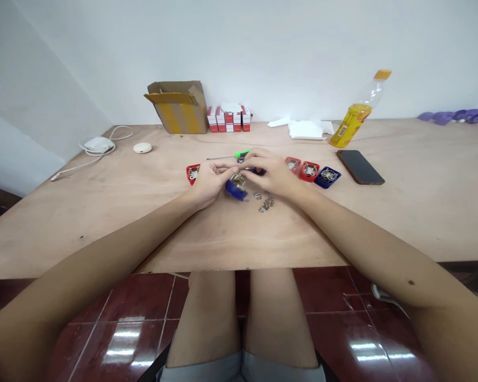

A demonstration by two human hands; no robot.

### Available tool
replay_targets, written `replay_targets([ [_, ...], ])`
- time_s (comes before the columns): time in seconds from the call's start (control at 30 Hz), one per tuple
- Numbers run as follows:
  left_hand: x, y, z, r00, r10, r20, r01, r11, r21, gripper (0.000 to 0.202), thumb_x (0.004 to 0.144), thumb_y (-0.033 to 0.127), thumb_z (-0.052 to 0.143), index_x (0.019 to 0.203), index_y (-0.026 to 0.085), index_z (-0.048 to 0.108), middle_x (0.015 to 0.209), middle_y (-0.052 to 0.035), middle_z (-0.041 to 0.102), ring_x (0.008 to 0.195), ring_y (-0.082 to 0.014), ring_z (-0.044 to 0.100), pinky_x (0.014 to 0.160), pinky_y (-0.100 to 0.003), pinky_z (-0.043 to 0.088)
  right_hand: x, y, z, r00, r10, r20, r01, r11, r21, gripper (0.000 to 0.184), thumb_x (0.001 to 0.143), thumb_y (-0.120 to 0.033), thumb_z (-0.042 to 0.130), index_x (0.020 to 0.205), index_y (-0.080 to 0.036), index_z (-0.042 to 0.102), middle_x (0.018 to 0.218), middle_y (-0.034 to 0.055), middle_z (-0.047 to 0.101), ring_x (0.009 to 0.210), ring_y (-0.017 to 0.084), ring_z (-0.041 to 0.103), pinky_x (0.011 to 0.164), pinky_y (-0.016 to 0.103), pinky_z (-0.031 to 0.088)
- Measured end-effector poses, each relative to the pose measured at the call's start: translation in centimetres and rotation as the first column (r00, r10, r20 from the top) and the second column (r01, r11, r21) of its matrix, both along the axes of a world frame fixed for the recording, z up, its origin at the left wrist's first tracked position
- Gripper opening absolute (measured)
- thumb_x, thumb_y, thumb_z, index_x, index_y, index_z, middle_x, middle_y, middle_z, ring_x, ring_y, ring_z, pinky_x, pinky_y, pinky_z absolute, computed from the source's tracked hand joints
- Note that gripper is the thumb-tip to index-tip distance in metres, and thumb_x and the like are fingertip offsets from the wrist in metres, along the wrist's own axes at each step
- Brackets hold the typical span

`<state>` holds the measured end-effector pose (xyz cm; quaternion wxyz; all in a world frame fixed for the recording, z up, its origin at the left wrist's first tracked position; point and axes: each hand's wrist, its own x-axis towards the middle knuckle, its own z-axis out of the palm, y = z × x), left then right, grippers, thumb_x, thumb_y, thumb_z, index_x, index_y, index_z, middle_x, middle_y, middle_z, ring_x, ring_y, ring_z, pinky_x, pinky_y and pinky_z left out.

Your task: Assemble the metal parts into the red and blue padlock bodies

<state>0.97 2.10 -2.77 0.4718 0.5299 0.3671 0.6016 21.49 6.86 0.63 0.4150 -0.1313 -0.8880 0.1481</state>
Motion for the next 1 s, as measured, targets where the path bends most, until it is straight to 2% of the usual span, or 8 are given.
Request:
replay_targets([
  [0.17,0.02,-0.13,0.06,1.0,-0.004,0.003,0.004,1.0,0.0,0.029,0.077,0.039,0.094,0.094,0.017,0.085,0.101,-0.0117,0.084,0.096,-0.0236,0.079,0.095,-0.04,0.062,0.03,-0.1,0.22,1.0,-0.014,0.001,0.014,1.0,0.013,0.014,0.099,-0.031,0.072,0.106,-0.029,0.084,0.099,0.0067,0.076,0.092,0.026,0.071,0.085,0.044,0.061],
  [0.47,-0.1,-0.15,0.16,1.0,-0.006,-0.002,0.006,1.0,-0.019,0.03,0.077,0.039,0.094,0.095,0.017,0.085,0.098,-0.0103,0.084,0.094,-0.023,0.079,0.093,-0.039,0.062,0.04,0.23,-0.43,1.0,0.005,-0.005,-0.005,0.999,0.034,0.02,0.098,-0.027,0.07,0.112,-0.031,0.083,0.109,0.0075,0.076,0.099,0.027,0.072,0.089,0.047,0.061],
  [0.6,-0.09,-0.18,0.13,1.0,-0.005,-0.002,0.005,1.0,-0.025,0.029,0.078,0.039,0.093,0.096,0.017,0.085,0.099,-0.011,0.084,0.093,-0.0231,0.079,0.092,-0.039,0.062,0.0,0.04,-0.23,1.0,0.004,0.006,-0.005,1.0,0.026,0.019,0.098,-0.025,0.07,0.111,-0.03,0.083,0.107,0.0073,0.075,0.097,0.027,0.071,0.088,0.046,0.06],
  [0.87,-0.06,-0.21,0.16,1.0,-0.006,0.003,0.006,1.0,-0.027,0.028,0.08,0.036,0.092,0.098,0.017,0.086,0.102,-0.0125,0.084,0.096,-0.0248,0.08,0.094,-0.041,0.062,-0.01,-0.02,0.06,1.0,-0.01,-0.001,0.01,1.0,0.012,0.014,0.099,-0.03,0.071,0.107,-0.029,0.083,0.103,0.0071,0.075,0.096,0.027,0.071,0.087,0.046,0.06],
  [1.0,-0.13,-0.14,0.08,0.999,-0.006,0.032,0.007,0.999,-0.034,0.033,0.078,0.039,0.094,0.1,0.015,0.085,0.101,-0.0134,0.084,0.096,-0.0257,0.08,0.095,-0.042,0.062,0.09,0.05,-0.11,1.0,-0.01,-0.01,0.01,1.0,0.008,0.017,0.1,-0.031,0.071,0.111,-0.03,0.084,0.107,0.0077,0.075,0.1,0.027,0.071,0.091,0.047,0.06],
])
